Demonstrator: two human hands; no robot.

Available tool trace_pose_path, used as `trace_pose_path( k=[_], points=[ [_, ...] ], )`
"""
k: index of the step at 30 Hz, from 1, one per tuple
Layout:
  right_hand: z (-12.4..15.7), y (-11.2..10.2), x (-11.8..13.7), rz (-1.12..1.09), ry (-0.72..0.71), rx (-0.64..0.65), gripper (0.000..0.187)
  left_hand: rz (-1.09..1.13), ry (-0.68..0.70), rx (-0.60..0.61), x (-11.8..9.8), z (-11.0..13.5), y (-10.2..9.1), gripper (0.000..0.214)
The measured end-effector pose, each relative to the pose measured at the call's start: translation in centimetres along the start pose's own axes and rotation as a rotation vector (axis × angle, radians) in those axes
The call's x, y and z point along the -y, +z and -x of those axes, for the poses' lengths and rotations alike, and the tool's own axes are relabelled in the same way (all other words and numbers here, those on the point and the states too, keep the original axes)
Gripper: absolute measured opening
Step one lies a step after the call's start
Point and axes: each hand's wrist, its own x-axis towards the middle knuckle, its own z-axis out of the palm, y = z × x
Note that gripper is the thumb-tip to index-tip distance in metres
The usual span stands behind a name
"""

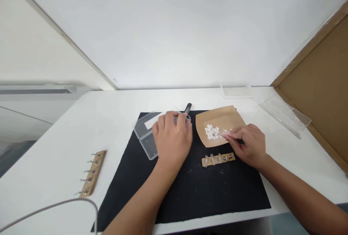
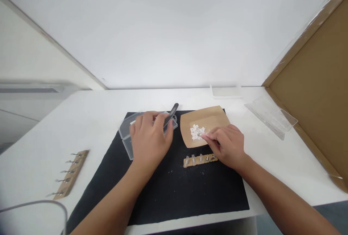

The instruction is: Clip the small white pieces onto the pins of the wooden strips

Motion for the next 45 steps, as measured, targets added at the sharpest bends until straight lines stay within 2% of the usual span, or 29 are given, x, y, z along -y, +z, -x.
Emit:
trace_pose_path(
  k=[2, 4, 7, 10, 12, 17, 21, 29, 35, 45],
  points=[
    [-0.1, -0.1, 0.1, 0.007, -0.063, 0.014, 0.024, 0.329, 0.097, 0.038, -1.0, 0.2, -0.3, 0.020],
    [-0.1, -0.2, 0.2, 0.013, -0.116, 0.038, 0.024, 0.638, 0.128, 0.187, -2.1, 0.5, -0.5, 0.020],
    [-0.1, -0.4, 0.2, 0.036, -0.197, 0.068, 0.026, 0.956, -0.025, 0.365, -3.2, 1.0, -0.7, 0.023],
    [0.0, -0.8, 0.3, 0.061, -0.257, 0.068, 0.029, 1.111, -0.076, 0.526, -3.6, 1.3, -0.8, 0.024],
    [-0.1, -1.0, 0.3, 0.060, -0.278, 0.063, 0.031, 1.168, -0.127, 0.562, -3.5, 1.5, -0.7, 0.023],
    [0.0, -1.2, 0.0, 0.000, -0.329, 0.095, 0.030, 1.281, -0.364, 0.575, -3.5, 1.9, 0.1, 0.025],
    [0.1, -1.2, -0.3, -0.022, -0.343, 0.131, 0.027, 1.422, -0.446, 0.589, -3.9, 2.2, 0.7, 0.029],
    [0.0, -1.3, -0.1, -0.024, -0.356, 0.103, 0.033, 1.421, -0.450, 0.656, -4.2, 2.1, 0.3, 0.034],
    [-0.2, -1.7, -0.6, -0.037, -0.333, 0.150, 0.036, 1.402, -0.432, 0.699, -4.3, 2.4, 0.3, 0.033],
    [-0.5, -2.2, -1.7, -0.116, -0.183, 0.190, 0.038, 1.436, -0.512, 0.738, -4.6, 2.3, 0.3, 0.042]
  ],
)
